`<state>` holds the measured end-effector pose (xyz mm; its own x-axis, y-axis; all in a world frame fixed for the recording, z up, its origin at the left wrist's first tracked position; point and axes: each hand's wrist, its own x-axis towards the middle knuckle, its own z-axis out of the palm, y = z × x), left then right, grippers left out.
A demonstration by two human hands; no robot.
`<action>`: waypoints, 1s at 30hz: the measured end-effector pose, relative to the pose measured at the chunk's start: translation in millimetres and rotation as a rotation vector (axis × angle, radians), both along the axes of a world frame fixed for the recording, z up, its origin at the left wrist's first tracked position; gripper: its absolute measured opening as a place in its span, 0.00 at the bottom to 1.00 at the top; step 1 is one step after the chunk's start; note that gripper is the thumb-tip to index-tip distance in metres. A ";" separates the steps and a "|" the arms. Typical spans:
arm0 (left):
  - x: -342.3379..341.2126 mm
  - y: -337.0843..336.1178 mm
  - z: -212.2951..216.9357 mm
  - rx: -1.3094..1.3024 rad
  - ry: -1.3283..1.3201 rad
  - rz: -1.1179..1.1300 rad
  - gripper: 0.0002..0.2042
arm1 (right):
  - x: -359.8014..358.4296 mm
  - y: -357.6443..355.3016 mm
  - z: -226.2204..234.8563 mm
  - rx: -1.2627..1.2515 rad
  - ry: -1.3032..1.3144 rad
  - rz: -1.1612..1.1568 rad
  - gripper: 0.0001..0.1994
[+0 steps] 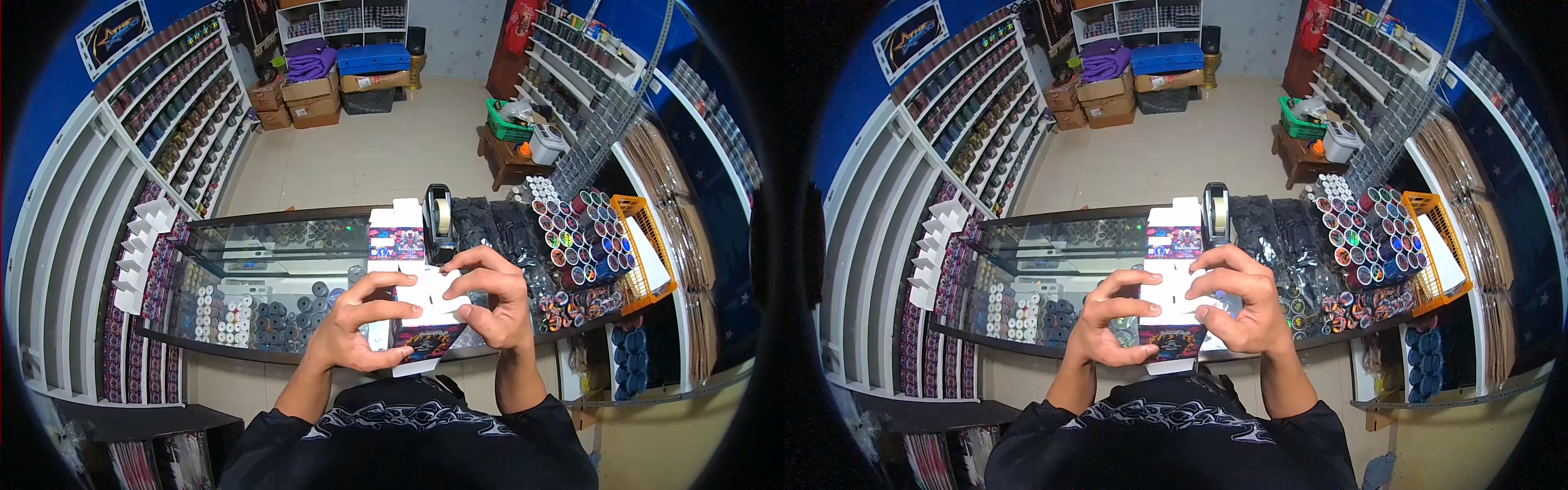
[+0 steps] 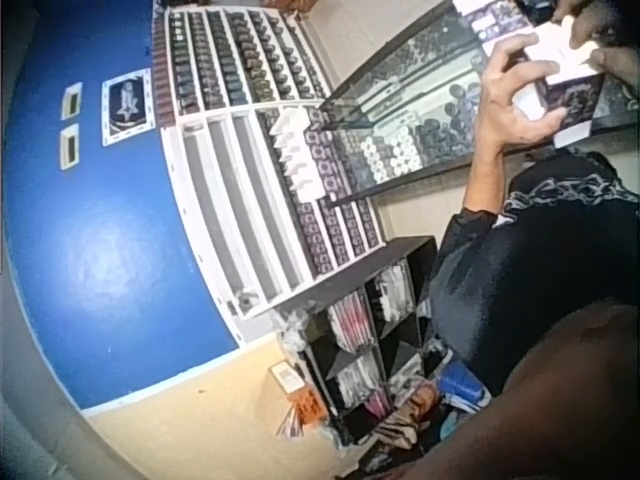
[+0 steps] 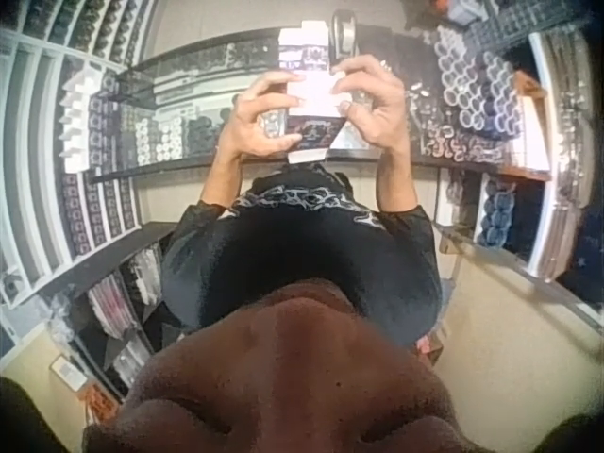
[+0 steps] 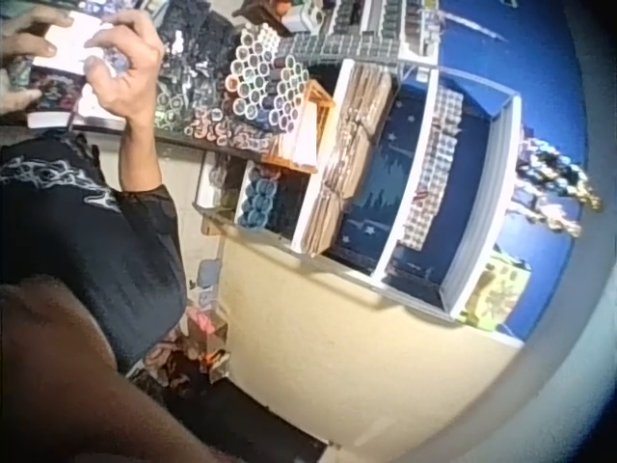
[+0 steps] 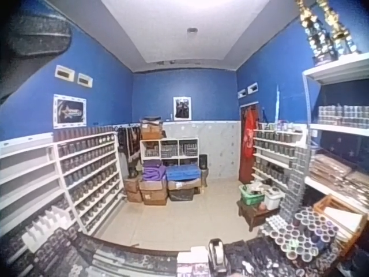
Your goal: Assembling and inspecting small cardboard toy boxes at a shop counter.
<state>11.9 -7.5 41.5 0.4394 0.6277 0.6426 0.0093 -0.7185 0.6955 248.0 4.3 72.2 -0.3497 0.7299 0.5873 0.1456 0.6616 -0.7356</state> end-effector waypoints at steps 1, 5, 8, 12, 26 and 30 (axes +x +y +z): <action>-0.4 -0.3 0.1 0.000 -0.001 0.000 0.22 | -0.4 -0.4 0.8 0.000 -0.001 0.000 0.13; -2.0 -1.0 -1.5 0.003 -0.016 0.000 0.22 | -1.3 -0.5 4.8 0.000 -0.019 0.028 0.12; -2.3 -1.7 -0.5 -0.006 -0.018 -0.009 0.22 | 0.4 -0.7 7.8 -0.003 -0.040 0.048 0.11; -3.5 -0.7 -3.3 -0.008 -0.028 -0.020 0.22 | -0.1 -0.3 10.4 -0.021 -0.061 0.057 0.11; -3.9 -2.1 -0.1 -0.016 -0.038 -0.049 0.22 | -1.0 -2.3 13.3 0.005 -0.144 0.122 0.12; -4.6 -3.6 -1.6 -0.001 -0.062 -0.043 0.22 | -5.1 -6.9 12.6 0.020 -0.011 0.075 0.20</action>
<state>7.3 -11.1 39.9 0.4251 0.6100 0.6687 -0.0645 -0.7165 0.6946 242.9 -2.6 84.8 -0.4090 0.6899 0.5973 0.1029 0.6853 -0.7210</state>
